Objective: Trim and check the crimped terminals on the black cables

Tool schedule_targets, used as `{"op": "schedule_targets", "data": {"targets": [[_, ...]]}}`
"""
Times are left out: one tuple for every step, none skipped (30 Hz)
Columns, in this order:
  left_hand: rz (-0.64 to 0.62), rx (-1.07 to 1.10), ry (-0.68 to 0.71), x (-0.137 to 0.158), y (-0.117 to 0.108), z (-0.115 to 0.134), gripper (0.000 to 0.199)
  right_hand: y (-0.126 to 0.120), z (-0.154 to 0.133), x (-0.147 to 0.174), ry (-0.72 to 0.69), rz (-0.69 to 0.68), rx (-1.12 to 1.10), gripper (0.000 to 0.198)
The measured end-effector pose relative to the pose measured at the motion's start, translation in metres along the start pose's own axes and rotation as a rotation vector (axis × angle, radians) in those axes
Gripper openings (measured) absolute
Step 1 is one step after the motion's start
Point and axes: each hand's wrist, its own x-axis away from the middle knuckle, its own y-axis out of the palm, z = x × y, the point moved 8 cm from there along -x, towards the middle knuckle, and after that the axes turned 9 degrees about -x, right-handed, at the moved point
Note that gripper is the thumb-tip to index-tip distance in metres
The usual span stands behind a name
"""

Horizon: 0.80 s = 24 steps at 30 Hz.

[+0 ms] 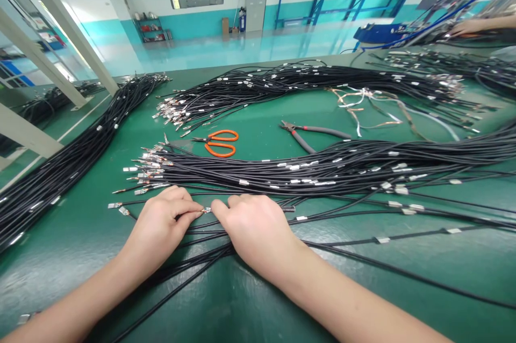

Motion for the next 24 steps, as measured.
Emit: {"op": "schedule_targets", "data": {"targets": [[-0.004,-0.002,0.003,-0.0001,0.0003,0.0000,0.023,0.0001,0.0000,0.0000,0.001,-0.001,0.000,0.016],[-0.007,-0.005,0.005,-0.0002,0.0006,-0.0002,0.022,0.0000,0.0000,0.0001,0.001,0.001,0.002,0.017],[-0.008,-0.008,0.005,-0.0002,0.0009,-0.0005,0.022,-0.0001,0.0001,0.0002,0.002,0.004,0.006,0.017],[-0.009,-0.010,0.004,-0.0002,0.0011,-0.0008,0.021,-0.0002,0.0002,0.0003,0.001,0.010,0.009,0.017],[-0.010,-0.011,0.002,-0.0003,0.0012,-0.0010,0.021,-0.0003,0.0001,0.0004,-0.003,0.015,0.010,0.017],[-0.010,-0.010,0.000,-0.0003,0.0013,-0.0012,0.021,-0.0002,0.0001,0.0006,-0.008,0.019,0.010,0.017],[-0.010,-0.009,-0.001,-0.0002,0.0013,-0.0013,0.021,-0.0001,0.0002,0.0009,-0.011,0.023,0.009,0.017],[-0.010,-0.008,-0.003,-0.0002,0.0013,-0.0014,0.021,-0.0001,0.0004,0.0011,-0.013,0.027,0.009,0.017],[-0.011,-0.007,-0.005,-0.0002,0.0012,-0.0013,0.020,0.0000,0.0007,0.0014,-0.014,0.027,0.008,0.017],[-0.011,-0.005,-0.008,-0.0002,0.0010,-0.0013,0.020,-0.0001,0.0010,0.0016,-0.014,0.028,0.007,0.017],[-0.011,-0.002,-0.011,-0.0002,0.0008,-0.0013,0.020,0.0000,0.0013,0.0018,-0.012,0.025,0.006,0.017],[-0.012,0.000,-0.013,-0.0001,0.0006,-0.0011,0.020,-0.0001,0.0015,0.0018,-0.010,0.022,0.006,0.017],[-0.012,0.003,-0.016,-0.0001,0.0004,-0.0011,0.021,-0.0001,0.0016,0.0017,-0.008,0.018,0.005,0.017],[-0.013,0.005,-0.020,-0.0001,0.0002,-0.0010,0.021,-0.0001,0.0016,0.0014,-0.006,0.013,0.005,0.017],[-0.014,0.005,-0.022,-0.0001,0.0001,-0.0009,0.021,-0.0002,0.0015,0.0010,-0.004,0.009,0.004,0.017],[-0.015,0.005,-0.025,-0.0001,0.0000,-0.0009,0.021,-0.0002,0.0012,0.0006,-0.004,0.005,0.003,0.018],[-0.016,0.005,-0.027,-0.0002,0.0000,-0.0007,0.021,-0.0002,0.0009,0.0001,-0.005,0.003,0.002,0.018],[-0.016,0.005,-0.028,-0.0003,0.0000,-0.0005,0.021,-0.0003,0.0006,-0.0003,-0.007,0.002,0.002,0.017],[-0.017,0.005,-0.029,-0.0004,0.0000,-0.0002,0.021,-0.0004,0.0003,-0.0006,-0.010,0.002,0.002,0.017],[-0.018,0.006,-0.029,-0.0004,0.0000,0.0001,0.021,-0.0005,0.0000,-0.0010,-0.014,0.002,0.005,0.016],[-0.019,0.005,-0.029,-0.0004,0.0000,0.0004,0.022,-0.0006,-0.0003,-0.0013,-0.020,0.001,0.009,0.016],[-0.020,0.002,-0.028,-0.0004,0.0001,0.0007,0.022,-0.0006,-0.0007,-0.0016,-0.029,-0.003,0.012,0.016],[-0.022,-0.003,-0.025,-0.0004,0.0002,0.0012,0.022,-0.0007,-0.0012,-0.0019,-0.041,-0.008,0.015,0.015],[-0.024,-0.009,-0.020,-0.0003,0.0004,0.0017,0.022,-0.0007,-0.0018,-0.0022,-0.055,-0.017,0.018,0.015]]}}
